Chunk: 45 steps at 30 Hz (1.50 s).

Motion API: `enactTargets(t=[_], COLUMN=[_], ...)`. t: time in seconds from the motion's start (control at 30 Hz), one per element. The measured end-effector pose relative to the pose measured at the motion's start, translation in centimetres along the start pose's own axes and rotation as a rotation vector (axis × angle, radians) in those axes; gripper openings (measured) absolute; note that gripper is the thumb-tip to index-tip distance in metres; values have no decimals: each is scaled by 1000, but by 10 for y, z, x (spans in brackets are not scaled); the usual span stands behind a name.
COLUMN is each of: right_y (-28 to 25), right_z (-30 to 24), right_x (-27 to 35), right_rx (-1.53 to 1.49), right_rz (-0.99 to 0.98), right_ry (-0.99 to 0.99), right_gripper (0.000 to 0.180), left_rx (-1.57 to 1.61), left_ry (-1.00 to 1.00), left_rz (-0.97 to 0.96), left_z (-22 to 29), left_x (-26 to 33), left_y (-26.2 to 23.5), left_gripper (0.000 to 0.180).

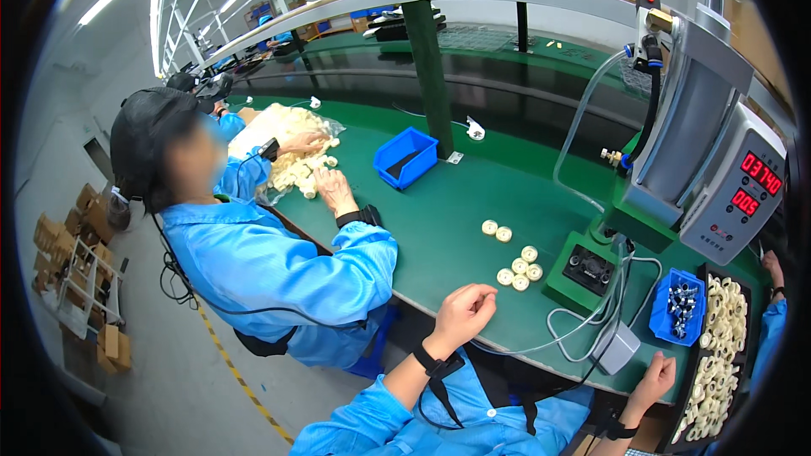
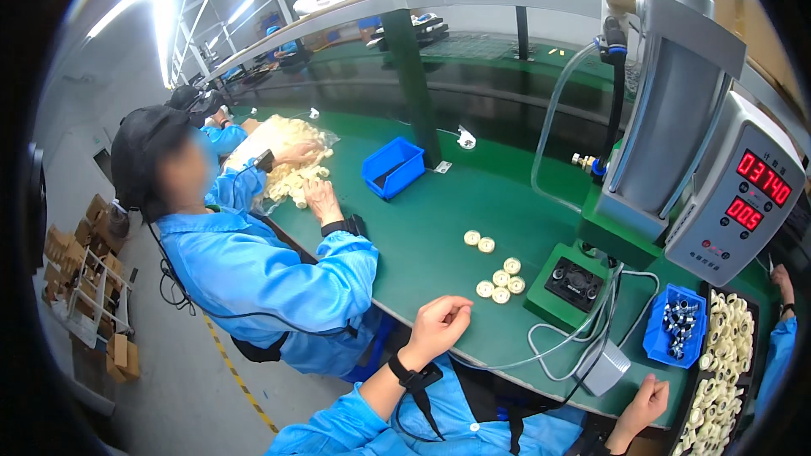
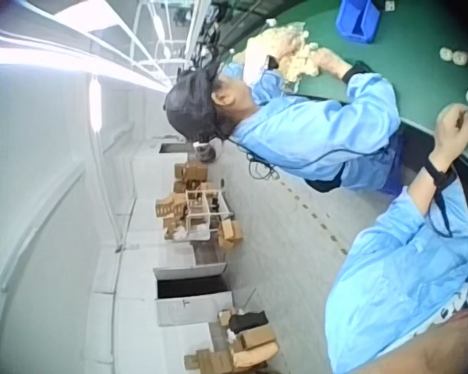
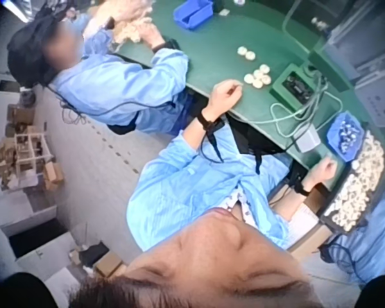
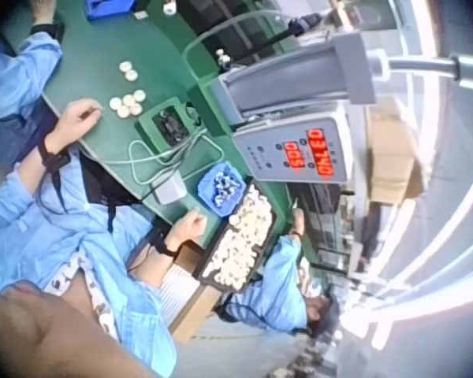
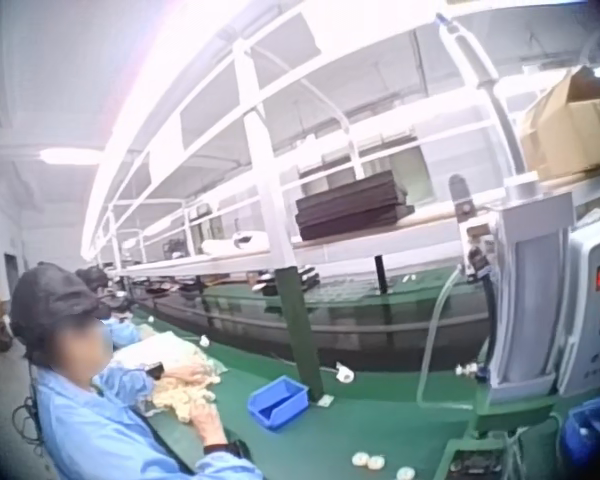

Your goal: Assembling small plastic gear components using a benchtop pneumatic press machine.

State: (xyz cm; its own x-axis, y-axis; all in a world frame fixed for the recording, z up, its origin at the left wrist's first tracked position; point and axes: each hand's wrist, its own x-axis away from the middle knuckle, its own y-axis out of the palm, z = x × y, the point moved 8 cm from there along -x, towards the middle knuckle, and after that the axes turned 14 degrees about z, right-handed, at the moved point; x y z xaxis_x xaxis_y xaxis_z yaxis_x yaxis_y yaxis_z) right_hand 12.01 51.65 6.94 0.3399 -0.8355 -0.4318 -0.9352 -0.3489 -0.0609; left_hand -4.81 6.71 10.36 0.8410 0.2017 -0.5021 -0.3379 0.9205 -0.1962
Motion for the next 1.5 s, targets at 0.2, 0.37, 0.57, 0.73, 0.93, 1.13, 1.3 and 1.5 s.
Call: enactTargets(t=[0.2,0.37,0.57,0.73,0.93,1.13,1.3,1.5], right_y=[2,0,-2,5,-1,0,-2,-1], right_z=[-3,-2,-8,-10,-4,0,11,11], right_x=[1,1,3,1,2,1,-2,-3], right_rx=[-33,-2,-11,-17,-26,-23,-65,-47], right_rz=[8,9,22,7,21,20,9,4], right_ry=[-9,9,-16,-3,4,28,23,18], right_gripper=[43,42,42,42,42,43,45,44], left_rx=[-7,3,20,-7,22,72,59,54], left_ry=[-13,-20,-34,13,-41,-105,-72,-78], left_rz=[3,0,-3,12,-11,1,-5,-36], left_z=[0,1,3,-3,0,-8,-8,-10], left_x=[-2,-3,0,-1,-1,1,1,3], left_y=[1,1,0,0,1,2,5,4], left_gripper=[10,10,9,8,7,10,10,9])
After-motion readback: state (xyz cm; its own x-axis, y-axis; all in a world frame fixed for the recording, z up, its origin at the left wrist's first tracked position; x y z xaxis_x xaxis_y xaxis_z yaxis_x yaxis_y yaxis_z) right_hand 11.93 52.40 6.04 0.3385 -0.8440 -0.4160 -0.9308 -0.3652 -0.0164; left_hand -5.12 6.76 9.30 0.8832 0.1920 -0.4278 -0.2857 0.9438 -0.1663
